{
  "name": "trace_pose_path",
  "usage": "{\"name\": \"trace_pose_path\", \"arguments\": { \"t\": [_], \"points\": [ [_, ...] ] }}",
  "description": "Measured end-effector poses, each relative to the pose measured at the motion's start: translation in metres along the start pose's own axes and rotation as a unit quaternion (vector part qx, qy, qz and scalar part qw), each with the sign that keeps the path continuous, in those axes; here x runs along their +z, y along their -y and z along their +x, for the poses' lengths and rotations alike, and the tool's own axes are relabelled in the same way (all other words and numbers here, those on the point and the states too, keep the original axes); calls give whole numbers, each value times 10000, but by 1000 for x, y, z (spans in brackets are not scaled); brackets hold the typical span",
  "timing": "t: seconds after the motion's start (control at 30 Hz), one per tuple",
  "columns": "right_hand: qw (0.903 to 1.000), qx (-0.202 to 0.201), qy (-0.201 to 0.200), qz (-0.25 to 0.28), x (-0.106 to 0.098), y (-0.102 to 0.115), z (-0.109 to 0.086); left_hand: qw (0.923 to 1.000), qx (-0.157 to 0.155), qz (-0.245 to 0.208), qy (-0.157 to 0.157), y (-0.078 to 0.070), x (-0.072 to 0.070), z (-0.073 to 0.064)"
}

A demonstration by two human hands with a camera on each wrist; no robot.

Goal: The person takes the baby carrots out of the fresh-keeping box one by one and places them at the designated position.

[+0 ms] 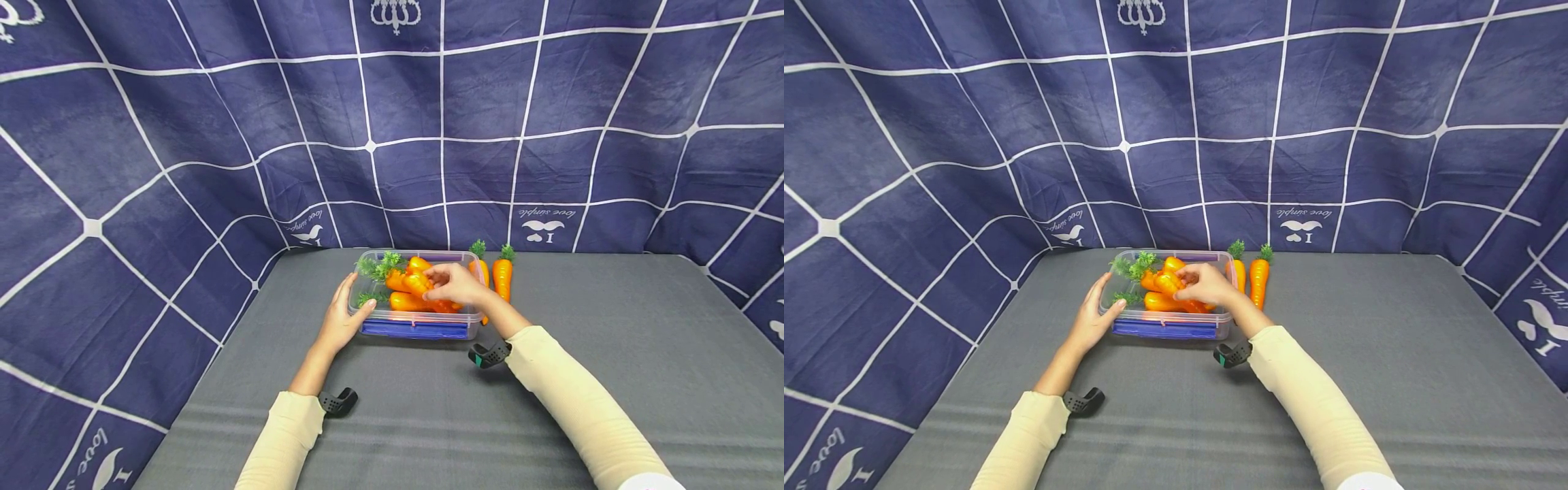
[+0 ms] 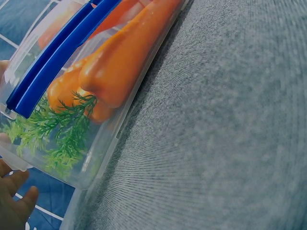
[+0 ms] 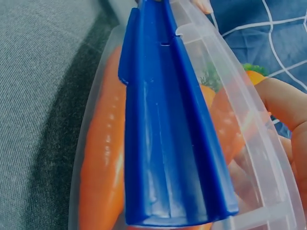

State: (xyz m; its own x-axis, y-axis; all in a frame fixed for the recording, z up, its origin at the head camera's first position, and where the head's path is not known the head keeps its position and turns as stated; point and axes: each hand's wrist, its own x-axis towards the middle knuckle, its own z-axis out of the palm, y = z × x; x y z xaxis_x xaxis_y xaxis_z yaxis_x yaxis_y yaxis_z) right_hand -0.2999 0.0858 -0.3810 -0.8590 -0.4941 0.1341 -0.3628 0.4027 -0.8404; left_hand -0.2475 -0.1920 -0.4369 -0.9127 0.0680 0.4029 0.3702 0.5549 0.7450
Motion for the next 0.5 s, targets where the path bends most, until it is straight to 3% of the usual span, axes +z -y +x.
{"name": "trace_pose_path", "arguments": {
  "t": [0.23, 0.5],
  "points": [
    [9953, -2, -463, 854, -2, 0, 0, 10000, -11, -33, 10, 1, 0, 0],
    [9786, 291, -1021, 1762, -7, 6, -2, 10000, -24, -68, 14, 1, 0, 1]
  ]
}}
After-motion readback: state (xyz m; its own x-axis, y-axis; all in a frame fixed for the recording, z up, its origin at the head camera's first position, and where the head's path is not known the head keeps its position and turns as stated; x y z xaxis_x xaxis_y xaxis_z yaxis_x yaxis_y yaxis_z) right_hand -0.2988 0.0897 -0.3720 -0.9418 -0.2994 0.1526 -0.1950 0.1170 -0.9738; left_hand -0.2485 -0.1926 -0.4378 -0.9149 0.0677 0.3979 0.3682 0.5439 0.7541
